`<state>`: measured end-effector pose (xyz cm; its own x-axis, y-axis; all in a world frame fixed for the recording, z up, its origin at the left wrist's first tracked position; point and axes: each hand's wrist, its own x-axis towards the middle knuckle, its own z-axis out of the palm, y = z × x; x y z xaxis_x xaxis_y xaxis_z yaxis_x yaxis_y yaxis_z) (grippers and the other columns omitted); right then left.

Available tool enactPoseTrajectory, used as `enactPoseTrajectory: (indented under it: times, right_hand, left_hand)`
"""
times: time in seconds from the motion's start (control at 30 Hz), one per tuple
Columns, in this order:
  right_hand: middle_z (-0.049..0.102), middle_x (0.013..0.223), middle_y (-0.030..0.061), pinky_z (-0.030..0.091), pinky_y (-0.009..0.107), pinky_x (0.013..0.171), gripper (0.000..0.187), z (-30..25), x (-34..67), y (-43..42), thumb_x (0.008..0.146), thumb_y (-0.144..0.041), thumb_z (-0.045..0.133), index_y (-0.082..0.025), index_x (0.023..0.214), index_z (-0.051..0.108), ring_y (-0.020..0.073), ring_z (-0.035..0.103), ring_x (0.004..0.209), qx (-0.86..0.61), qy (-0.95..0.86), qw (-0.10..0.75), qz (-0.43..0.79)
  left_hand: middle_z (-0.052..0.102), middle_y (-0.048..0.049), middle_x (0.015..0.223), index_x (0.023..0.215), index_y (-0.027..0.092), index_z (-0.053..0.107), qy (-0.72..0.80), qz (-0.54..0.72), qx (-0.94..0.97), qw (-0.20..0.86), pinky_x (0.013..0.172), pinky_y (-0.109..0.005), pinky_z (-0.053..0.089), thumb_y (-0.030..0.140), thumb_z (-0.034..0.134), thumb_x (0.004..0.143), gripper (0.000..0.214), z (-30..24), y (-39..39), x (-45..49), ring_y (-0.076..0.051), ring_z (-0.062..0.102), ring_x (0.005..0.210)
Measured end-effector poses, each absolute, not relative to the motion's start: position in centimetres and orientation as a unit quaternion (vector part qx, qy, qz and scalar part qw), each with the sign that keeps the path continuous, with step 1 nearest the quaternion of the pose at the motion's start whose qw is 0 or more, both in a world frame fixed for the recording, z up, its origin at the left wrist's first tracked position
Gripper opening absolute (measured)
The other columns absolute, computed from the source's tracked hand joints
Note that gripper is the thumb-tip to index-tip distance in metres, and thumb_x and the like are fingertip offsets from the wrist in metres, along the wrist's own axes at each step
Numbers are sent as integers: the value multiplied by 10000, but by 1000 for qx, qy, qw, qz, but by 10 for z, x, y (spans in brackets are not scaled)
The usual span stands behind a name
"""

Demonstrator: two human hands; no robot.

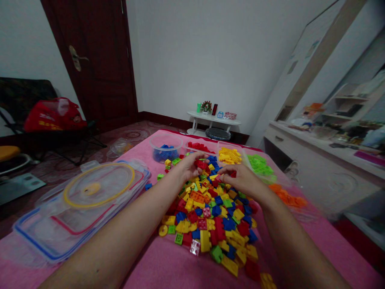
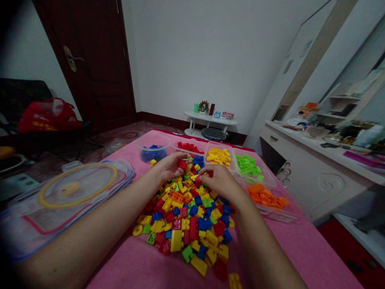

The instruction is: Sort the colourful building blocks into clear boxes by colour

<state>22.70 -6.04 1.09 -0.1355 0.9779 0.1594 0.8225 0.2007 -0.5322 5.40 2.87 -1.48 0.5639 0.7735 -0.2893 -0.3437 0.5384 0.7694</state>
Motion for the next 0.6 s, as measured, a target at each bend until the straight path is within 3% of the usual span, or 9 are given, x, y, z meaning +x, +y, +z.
enactPoseTrajectory:
  times: [0.17,0.33,0.47,0.6]
  right_hand:
    - [678,863,62,444,273,637,296,11,226,-58,709,-344,593,-151,921,662,170,596,718,-623,-673,371,144]
    - [636,727,39,398,231,505,243,14,221,-59,662,-345,636,-140,792,641,119,522,570,-609,-652,407,195]
    - [480,486,-51,220,188,359,199,13,219,-60,656,-302,613,-157,792,611,57,324,372,-562,-551,510,347]
    - [571,623,3,230,187,352,290,5,221,-59,727,-388,504,-164,872,617,64,353,400,-448,-438,561,542]
  left_hand:
    - [587,-7,676,839,141,645,360,321,479,734,341,-136,192,350,630,715,244,-11,15,56,-17,363,388]
    - [556,13,592,866,154,706,330,293,616,653,400,-174,193,447,751,565,423,-11,5,56,-31,350,426]
    - [608,-3,660,875,163,711,368,336,621,605,437,-183,231,434,733,594,391,-8,8,54,-35,367,453]
    - [640,-19,801,911,189,700,395,356,603,594,432,-180,250,438,681,650,360,-7,13,52,-23,347,440]
